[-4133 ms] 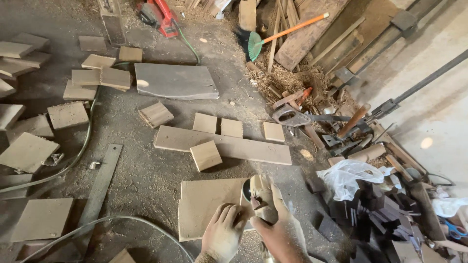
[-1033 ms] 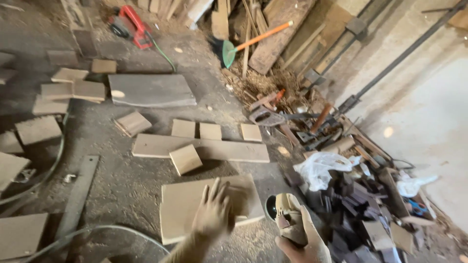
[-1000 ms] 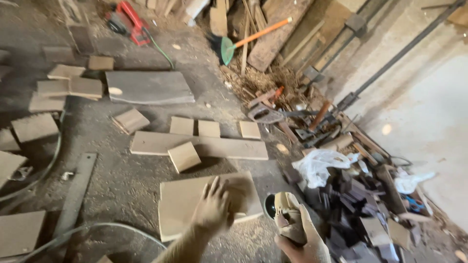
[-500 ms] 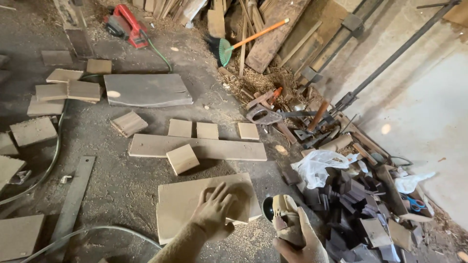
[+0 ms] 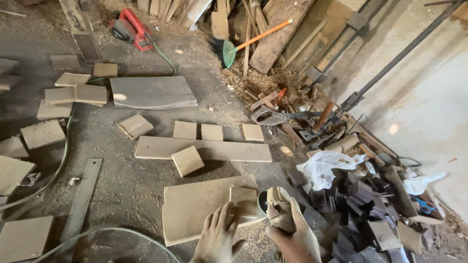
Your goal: Sanding the edges of wooden boards using a handheld angle grinder
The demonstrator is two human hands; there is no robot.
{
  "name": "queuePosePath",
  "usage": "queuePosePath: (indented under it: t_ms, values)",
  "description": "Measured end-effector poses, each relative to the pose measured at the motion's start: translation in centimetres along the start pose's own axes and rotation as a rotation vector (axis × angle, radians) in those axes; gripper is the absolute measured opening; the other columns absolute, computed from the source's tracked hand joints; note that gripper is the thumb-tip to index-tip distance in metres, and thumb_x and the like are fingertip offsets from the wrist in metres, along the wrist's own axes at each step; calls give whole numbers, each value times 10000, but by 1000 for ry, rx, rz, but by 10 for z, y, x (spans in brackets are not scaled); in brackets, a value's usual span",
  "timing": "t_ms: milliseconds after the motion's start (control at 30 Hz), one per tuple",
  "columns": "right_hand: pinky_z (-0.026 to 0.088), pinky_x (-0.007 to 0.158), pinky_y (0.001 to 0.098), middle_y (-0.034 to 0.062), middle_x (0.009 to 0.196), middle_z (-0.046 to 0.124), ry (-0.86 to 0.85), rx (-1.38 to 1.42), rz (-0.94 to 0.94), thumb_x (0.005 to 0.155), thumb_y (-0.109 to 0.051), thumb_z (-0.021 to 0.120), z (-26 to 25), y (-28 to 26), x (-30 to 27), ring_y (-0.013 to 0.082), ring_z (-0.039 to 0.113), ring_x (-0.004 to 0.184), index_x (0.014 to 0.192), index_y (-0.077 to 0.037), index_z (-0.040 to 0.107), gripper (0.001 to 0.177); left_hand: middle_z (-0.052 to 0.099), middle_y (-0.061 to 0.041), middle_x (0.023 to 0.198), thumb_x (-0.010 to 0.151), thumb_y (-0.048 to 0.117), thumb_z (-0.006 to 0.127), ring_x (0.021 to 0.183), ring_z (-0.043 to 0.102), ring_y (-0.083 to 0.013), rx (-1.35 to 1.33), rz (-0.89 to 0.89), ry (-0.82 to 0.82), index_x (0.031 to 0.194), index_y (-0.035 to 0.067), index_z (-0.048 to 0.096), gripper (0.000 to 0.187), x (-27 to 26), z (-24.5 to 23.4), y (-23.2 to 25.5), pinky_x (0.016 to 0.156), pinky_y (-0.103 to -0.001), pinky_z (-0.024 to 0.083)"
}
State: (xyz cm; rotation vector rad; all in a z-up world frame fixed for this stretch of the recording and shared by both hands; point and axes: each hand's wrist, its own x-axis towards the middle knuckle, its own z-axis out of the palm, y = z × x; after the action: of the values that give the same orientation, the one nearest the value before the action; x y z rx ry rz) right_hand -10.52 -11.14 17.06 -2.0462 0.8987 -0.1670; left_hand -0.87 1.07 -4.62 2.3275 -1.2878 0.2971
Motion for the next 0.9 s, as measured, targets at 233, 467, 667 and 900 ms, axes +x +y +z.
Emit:
queuePosePath:
  t_ms: [233,467,667,900]
  values:
    - [521,588,251,89,1074,770,-18,-69,-38,715,-161,703,33,37,49,164,688,691,1627,-191,269,1010,401,-281,1500,1007,595,502,1331,404,-422,22,9,57,1475,-63,422,811,-6,11,-2,1018,-543,366]
    - [643,796,292,47,1308,721,-53,-363,41,731,-315,723,40,7,40,206,797,977,1644,-284,191,1057,420,-308,1505,987,527,566,1371,417,-411,-8,47,96,1416,-68,507,735,-7,6,-4,1043,-509,369]
    - [578,981,355,46,1412,651,-59,-430,-19,720,-377,706,57,9,44,261,714,1203,1632,-267,208,1045,417,-326,1495,976,524,611,1369,417,-418,-9,71,98,1410,-78,503,750,-10,9,-6,1038,-505,375]
    - [592,972,356,17,1415,652,-137,-455,-38,725,-352,723,71,-13,39,254,703,1220,1637,-362,170,1067,449,-365,1426,965,382,600,1369,404,-476,-68,102,64,1139,-95,693,516,-11,17,-7,1011,-545,380]
